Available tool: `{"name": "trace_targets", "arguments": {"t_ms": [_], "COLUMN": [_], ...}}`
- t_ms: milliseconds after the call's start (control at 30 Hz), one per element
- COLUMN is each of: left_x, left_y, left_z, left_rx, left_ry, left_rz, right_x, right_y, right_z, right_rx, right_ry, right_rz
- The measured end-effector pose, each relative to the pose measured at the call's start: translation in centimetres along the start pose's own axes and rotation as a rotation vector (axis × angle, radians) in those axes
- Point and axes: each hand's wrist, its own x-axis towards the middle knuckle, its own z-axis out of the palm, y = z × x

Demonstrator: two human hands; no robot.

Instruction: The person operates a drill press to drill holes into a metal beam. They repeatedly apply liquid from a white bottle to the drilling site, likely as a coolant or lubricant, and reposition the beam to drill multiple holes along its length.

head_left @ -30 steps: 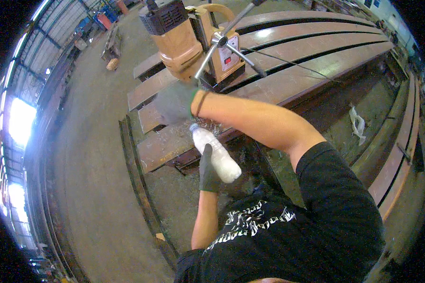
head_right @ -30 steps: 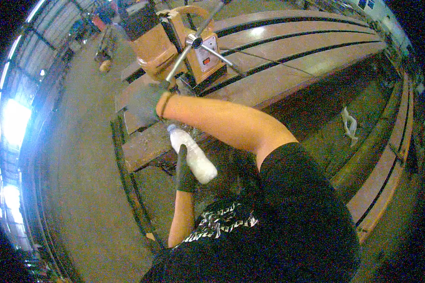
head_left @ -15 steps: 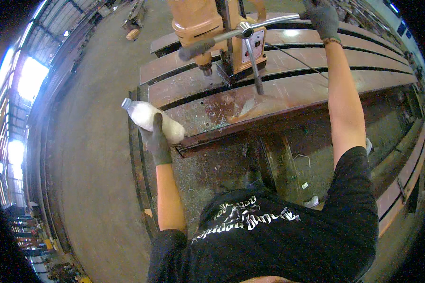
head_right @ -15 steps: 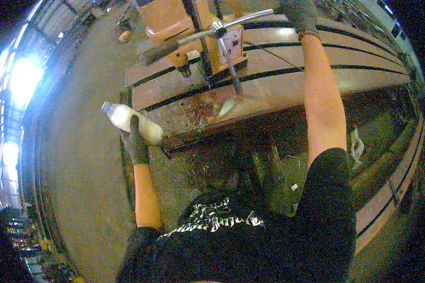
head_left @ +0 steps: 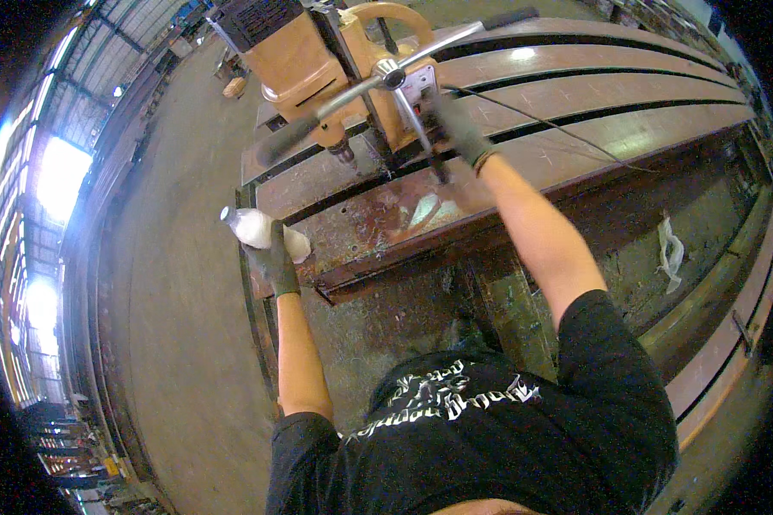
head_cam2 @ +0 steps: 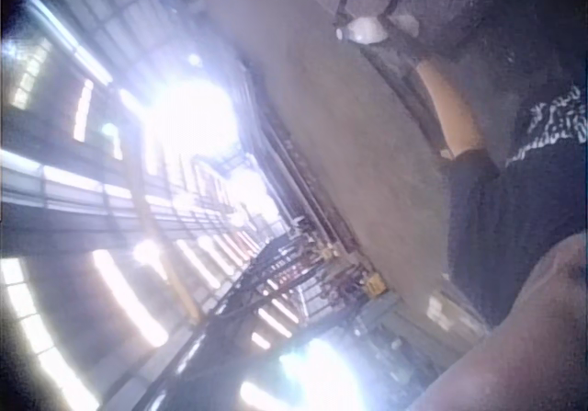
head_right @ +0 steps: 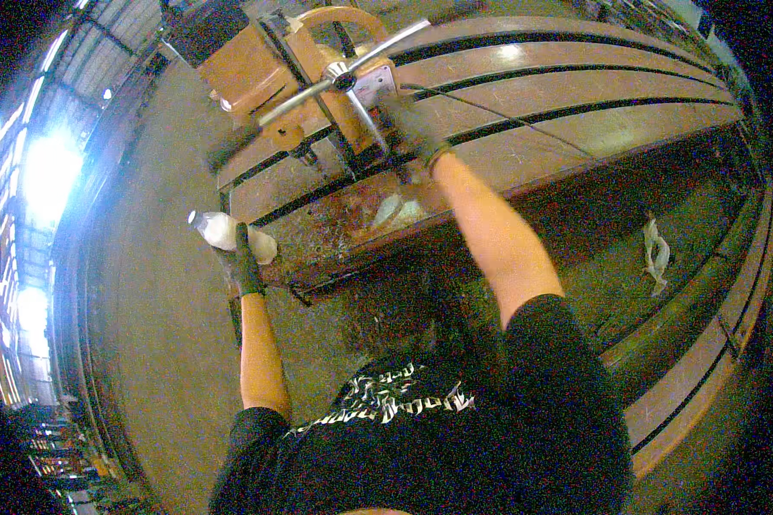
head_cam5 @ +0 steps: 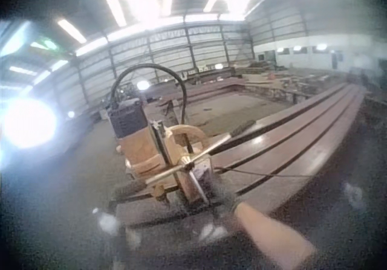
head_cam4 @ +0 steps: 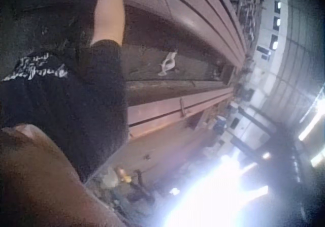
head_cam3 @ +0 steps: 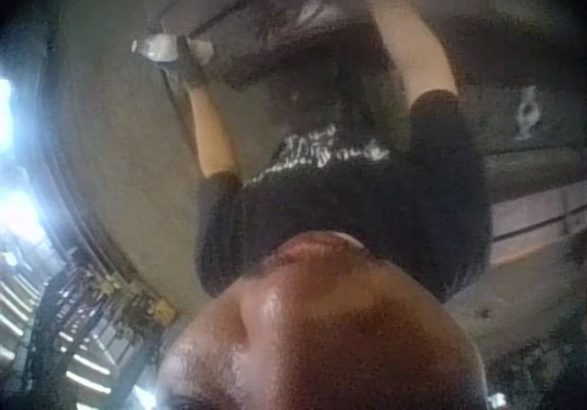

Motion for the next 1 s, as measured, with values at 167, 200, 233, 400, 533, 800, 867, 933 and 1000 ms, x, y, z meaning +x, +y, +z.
{"name": "trace_targets", "arguments": {"t_ms": [167,200,233,400,533,800,867,933,1000], "left_x": [-1.4,-1.4,-1.3,-1.4,-1.2,-0.2,-0.1,0.0,0.0], "left_y": [5.3,5.3,6.8,7.1,6.7,3.3,4.8,10.5,20.0], "left_z": [-0.8,-1.4,0.0,-2.1,-1.7,-5.2,-5.8,-6.8,-5.4], "left_rx": [-0.025,0.033,-0.036,0.094,-0.044,-0.031,0.000,0.114,0.401], "left_ry": [-0.104,-0.126,-0.176,-0.282,-0.335,-0.224,-0.079,0.152,0.476], "left_rz": [-0.054,-0.052,-0.033,-0.072,-0.046,0.012,-0.036,-0.013,0.282], "right_x": [0.4,-0.5,0.5,-0.7,0.7,-0.9,-0.7,-0.3,-0.2], "right_y": [1.1,1.2,2.6,-4.9,-3.6,-5.0,-4.1,-2.5,-1.5], "right_z": [1.1,1.2,0.0,-0.5,-2.3,-1.2,-2.6,-3.6,-3.6], "right_rx": [-0.192,-0.168,-0.181,-0.169,-0.134,-0.168,-0.270,-0.286,-0.275], "right_ry": [-0.112,-0.155,-0.127,-0.356,-0.405,-0.359,-0.369,-0.390,-0.391], "right_rz": [-0.038,-0.021,-0.109,0.081,0.139,0.030,0.059,0.092,0.081]}}
